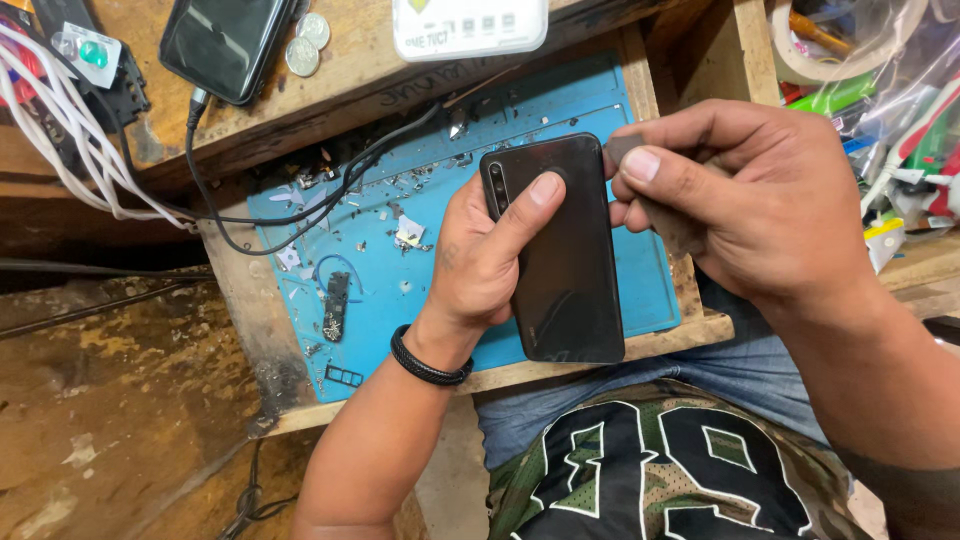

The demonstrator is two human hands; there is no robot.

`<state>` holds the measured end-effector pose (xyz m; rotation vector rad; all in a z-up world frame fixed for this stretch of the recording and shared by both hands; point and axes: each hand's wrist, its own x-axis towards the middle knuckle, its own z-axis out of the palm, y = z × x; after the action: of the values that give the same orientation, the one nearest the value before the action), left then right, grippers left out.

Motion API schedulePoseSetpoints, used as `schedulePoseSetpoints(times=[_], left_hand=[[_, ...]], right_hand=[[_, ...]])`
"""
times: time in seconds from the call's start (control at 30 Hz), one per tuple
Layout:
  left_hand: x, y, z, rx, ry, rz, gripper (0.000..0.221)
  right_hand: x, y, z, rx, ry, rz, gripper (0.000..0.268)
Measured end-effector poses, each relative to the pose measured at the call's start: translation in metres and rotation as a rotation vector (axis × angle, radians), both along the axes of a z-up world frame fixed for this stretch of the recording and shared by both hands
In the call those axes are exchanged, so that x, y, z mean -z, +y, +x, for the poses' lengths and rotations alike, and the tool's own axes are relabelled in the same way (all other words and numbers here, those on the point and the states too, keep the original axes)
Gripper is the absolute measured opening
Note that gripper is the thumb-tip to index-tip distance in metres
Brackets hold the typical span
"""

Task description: The person cleans a smartphone screen with a wipe, then presses the edges of the screen to ensure it is properly seated. They power on the device and apply a green rubber band around the phone to hold the screen in place. The person then picks up a second smartphone, removes a protective film from its back, and places it on the workbench.

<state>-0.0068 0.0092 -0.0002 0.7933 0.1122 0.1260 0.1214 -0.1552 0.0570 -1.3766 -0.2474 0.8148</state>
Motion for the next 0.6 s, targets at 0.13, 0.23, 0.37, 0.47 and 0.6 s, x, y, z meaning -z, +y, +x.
schedulePoseSetpoints(times=[0.13,0.23,0.37,0.47,0.6], left_hand=[[0.002,-0.001,0.004,0.013,0.033,-0.108,0.036],[-0.001,0.001,0.004,0.006,0.083,-0.15,0.042],[-0.001,0.001,0.006,-0.055,0.103,-0.185,0.046],[0.009,0.002,0.006,-0.065,0.052,-0.27,0.046],[0.025,0.001,0.005,-0.006,-0.035,-0.569,0.053]], right_hand=[[0.008,-0.002,0.001,0.035,0.061,0.007,0.02],[0.012,-0.006,0.001,0.009,0.071,0.126,0.019],[0.021,-0.017,-0.008,0.012,0.003,0.042,0.019],[0.031,-0.024,-0.014,-0.137,-0.16,-0.128,0.026],[0.038,-0.027,-0.024,-0.247,-0.04,-0.219,0.032]])
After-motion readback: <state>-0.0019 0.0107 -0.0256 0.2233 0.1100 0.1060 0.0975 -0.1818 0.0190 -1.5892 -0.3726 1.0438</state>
